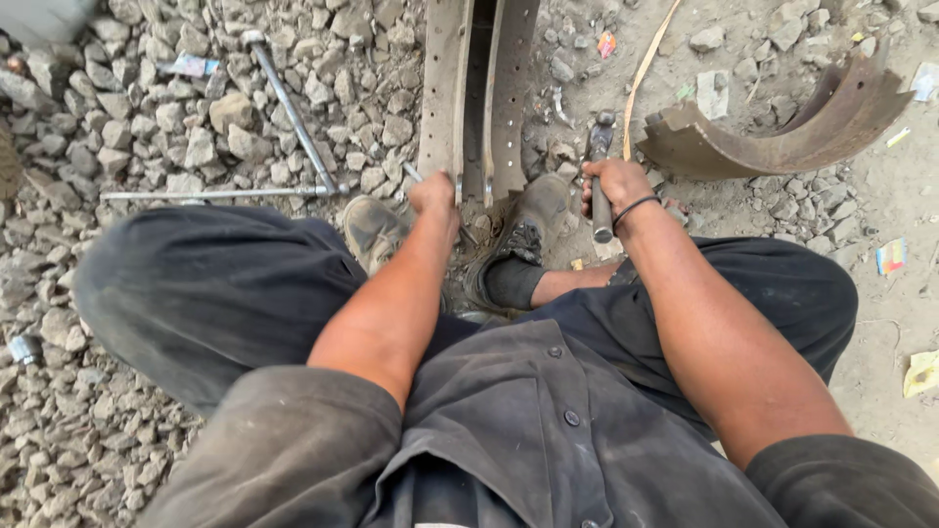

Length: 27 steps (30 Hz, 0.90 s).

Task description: The person sits on the ground and uses a hammer and a metal punch to strike a curved metal part, likely to remove or adjust fasteners. The person repeatedly positions the punch and strikes it with the hammer throughout the clip.

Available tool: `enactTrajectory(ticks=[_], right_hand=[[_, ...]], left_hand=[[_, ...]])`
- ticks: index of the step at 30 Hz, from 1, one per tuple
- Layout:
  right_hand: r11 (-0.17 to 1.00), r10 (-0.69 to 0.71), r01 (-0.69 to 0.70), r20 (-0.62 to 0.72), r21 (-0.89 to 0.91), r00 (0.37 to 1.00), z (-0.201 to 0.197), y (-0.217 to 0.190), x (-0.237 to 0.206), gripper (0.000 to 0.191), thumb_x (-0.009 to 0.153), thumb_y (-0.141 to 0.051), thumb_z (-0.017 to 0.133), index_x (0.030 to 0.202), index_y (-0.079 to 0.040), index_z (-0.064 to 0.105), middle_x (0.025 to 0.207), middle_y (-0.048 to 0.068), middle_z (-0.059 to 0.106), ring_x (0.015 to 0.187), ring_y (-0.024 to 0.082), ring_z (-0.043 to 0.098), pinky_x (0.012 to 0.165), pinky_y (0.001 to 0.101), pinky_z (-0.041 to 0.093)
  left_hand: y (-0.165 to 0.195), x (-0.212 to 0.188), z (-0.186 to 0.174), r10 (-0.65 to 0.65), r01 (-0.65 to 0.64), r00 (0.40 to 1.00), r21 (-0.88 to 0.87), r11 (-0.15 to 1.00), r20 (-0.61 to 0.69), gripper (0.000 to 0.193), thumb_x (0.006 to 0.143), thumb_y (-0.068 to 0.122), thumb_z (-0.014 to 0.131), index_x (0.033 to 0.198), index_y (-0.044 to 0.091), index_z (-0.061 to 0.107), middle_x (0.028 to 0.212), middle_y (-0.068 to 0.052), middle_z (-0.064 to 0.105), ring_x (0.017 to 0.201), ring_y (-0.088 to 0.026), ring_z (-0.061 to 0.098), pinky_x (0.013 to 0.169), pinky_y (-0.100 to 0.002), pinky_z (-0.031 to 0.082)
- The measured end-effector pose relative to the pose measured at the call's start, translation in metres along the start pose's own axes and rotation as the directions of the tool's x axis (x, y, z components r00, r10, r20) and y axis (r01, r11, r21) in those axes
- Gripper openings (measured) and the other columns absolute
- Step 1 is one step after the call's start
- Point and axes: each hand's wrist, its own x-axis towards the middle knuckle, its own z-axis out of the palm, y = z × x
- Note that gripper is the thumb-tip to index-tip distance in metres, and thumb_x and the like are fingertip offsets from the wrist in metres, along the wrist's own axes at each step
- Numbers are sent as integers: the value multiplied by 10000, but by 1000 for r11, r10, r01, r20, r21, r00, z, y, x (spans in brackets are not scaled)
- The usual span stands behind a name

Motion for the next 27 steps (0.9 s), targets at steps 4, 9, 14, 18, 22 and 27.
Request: enactTrajectory(ticks=[4, 9, 14, 18, 22, 27], right_hand=[[1000, 14, -14, -20, -18, 1000, 0, 2, -1, 185, 971, -188, 646, 864, -54, 575, 662, 34, 556, 502, 171, 529, 459, 344, 498], [1000, 10, -9, -10, 22, 1000, 5, 1, -3, 108, 953, -166, 610, 902, -75, 636, 649, 23, 556, 499, 156, 528, 454, 338, 491], [999, -17, 17, 3, -29, 1000, 12, 3, -5, 138, 952, -176, 645, 927, -43, 621, 650, 42, 563, 494, 173, 531, 457, 341, 493], [997, -49, 48, -20, -56, 999, 14, 5, -7, 113, 937, -138, 655, 945, -25, 648, 667, 28, 576, 516, 148, 544, 453, 351, 490], [997, -60, 61, 14, -38, 998, 10, 6, -7, 105, 948, -127, 649, 958, -23, 648, 685, 30, 580, 518, 144, 546, 461, 344, 493], [974, -223, 225, 63, -24, 973, 8, -8, -17, 163, 950, -142, 677, 969, 17, 648, 702, 33, 585, 515, 136, 551, 443, 321, 507]], left_hand=[[4, 16, -2, 36, -35, 999, -87, 996, 12, 479, 759, 307, 804, 1009, -87, 699, 978, -179, 725, 833, -263, 665, 756, -442, 532], [36, 64, -18, 175, -149, 977, -194, 970, 122, 436, 750, 226, 820, 1006, -103, 691, 960, -169, 735, 829, -247, 667, 748, -444, 530], [69, 74, -24, 247, -230, 957, -125, 965, 152, 437, 729, 224, 843, 1019, -70, 699, 983, -163, 749, 861, -263, 695, 772, -430, 542], [111, 66, -27, 251, -252, 959, -10, 968, 130, 438, 745, 235, 826, 1072, -25, 695, 1044, -170, 732, 916, -291, 706, 785, -457, 556], [122, 56, -47, 478, -445, 877, 295, 845, -48, 406, 841, 395, 791, 1030, 39, 740, 1036, -200, 732, 918, -338, 719, 875, -449, 526], [155, 42, -58, 598, -594, 767, 93, 799, -233, 195, 919, 231, 644, 849, 65, 571, 742, -58, 671, 649, -178, 643, 628, -396, 510]])
